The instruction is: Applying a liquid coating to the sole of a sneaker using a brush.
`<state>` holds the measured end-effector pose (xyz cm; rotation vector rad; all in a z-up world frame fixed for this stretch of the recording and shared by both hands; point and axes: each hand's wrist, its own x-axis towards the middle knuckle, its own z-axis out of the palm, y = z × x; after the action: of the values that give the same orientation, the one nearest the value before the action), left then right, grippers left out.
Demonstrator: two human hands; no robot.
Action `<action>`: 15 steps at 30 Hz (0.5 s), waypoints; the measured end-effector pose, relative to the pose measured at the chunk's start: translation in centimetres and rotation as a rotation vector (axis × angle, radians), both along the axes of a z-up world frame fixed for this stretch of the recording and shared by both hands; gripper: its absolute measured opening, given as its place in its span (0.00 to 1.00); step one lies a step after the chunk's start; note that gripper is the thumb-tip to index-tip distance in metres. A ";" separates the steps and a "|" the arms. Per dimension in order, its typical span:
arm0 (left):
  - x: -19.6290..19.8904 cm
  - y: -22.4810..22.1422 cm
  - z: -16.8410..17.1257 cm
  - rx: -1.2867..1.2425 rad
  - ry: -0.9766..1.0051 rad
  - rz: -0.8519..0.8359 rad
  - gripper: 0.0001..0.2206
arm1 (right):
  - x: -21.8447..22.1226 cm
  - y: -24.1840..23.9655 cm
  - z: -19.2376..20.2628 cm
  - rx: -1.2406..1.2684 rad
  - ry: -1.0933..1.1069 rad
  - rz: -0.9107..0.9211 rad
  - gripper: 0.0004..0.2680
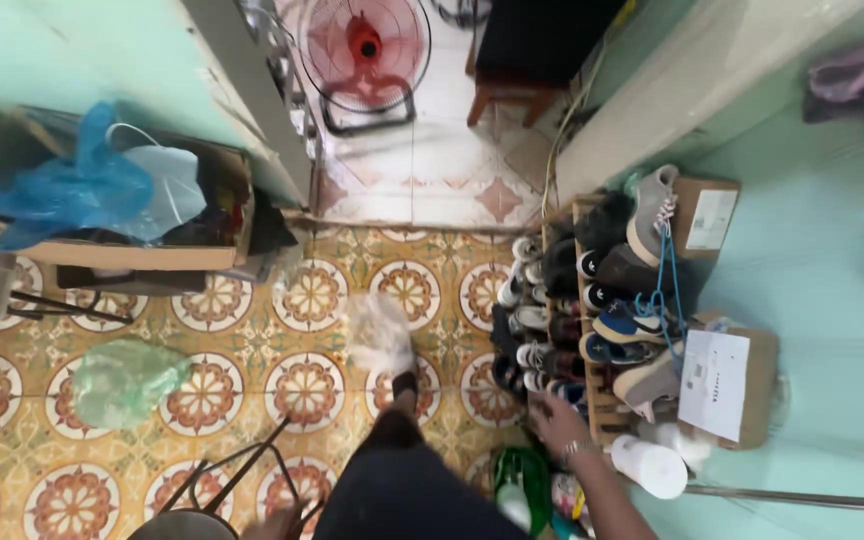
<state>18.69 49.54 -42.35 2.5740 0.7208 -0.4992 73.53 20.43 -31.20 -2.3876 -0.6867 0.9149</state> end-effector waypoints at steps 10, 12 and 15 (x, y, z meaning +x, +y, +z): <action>41.3 39.2 31.4 0.810 -0.394 0.289 0.06 | 9.6 5.5 -5.9 0.098 0.171 -0.203 0.11; 45.8 44.9 34.9 0.915 -0.626 0.313 0.14 | 13.3 6.2 -8.3 0.004 0.214 -0.263 0.11; 51.4 55.5 34.2 1.058 -0.832 0.486 0.26 | 20.9 8.5 -14.7 -0.112 0.353 -0.333 0.11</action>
<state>70.06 105.06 -8.14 2.8285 1.4259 1.3595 94.39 28.92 -45.93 -2.2540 -0.1026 1.2050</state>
